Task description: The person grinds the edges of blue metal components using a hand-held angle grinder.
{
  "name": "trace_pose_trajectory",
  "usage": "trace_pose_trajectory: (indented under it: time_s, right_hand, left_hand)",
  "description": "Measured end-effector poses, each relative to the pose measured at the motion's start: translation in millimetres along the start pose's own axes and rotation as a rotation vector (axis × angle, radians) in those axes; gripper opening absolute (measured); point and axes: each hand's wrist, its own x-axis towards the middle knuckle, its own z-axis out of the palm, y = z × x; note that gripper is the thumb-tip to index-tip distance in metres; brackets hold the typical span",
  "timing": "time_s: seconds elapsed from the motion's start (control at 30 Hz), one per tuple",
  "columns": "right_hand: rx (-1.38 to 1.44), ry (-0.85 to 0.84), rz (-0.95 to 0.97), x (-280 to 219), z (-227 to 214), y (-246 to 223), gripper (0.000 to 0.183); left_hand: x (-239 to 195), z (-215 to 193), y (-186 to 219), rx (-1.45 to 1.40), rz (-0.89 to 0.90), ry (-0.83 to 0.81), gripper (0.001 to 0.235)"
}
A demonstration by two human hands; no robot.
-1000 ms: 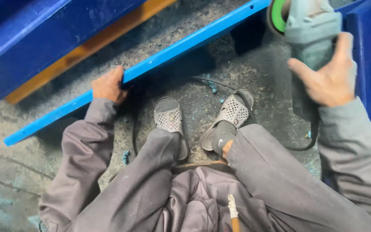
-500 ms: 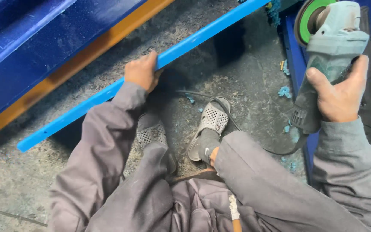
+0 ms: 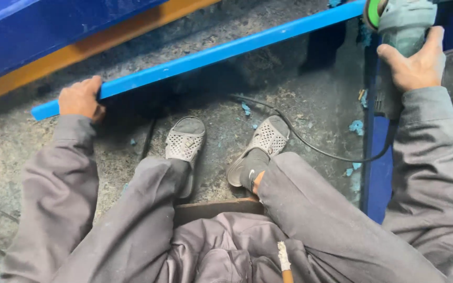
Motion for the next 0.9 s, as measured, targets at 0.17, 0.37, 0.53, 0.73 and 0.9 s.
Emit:
trace_pose_trajectory:
  time_s: [0.17, 0.37, 0.53, 0.73, 0.9]
  right_hand:
    - [0.033, -0.113, 0.013, -14, 22, -67, 0.064]
    - [0.105, -0.260, 0.035, -25, 49, -214, 0.075]
    - [0.020, -0.440, -0.179, -35, 84, -295, 0.076]
    - [0.066, -0.520, -0.381, -35, 114, -397, 0.076]
    - [0.094, -0.503, -0.435, -35, 114, -393, 0.078]
  left_hand:
    - [-26, 18, -19, 0.075, -0.052, 0.096, 0.035]
    - [-11, 20, -23, 0.059, -0.024, 0.149, 0.041]
    - [-21, 12, -8, 0.028, -0.008, 0.247, 0.042]
    - [-16, 12, -2, 0.013, -0.007, 0.300, 0.043]
    - [-20, 3, -2, -0.013, 0.020, 0.292, 0.048]
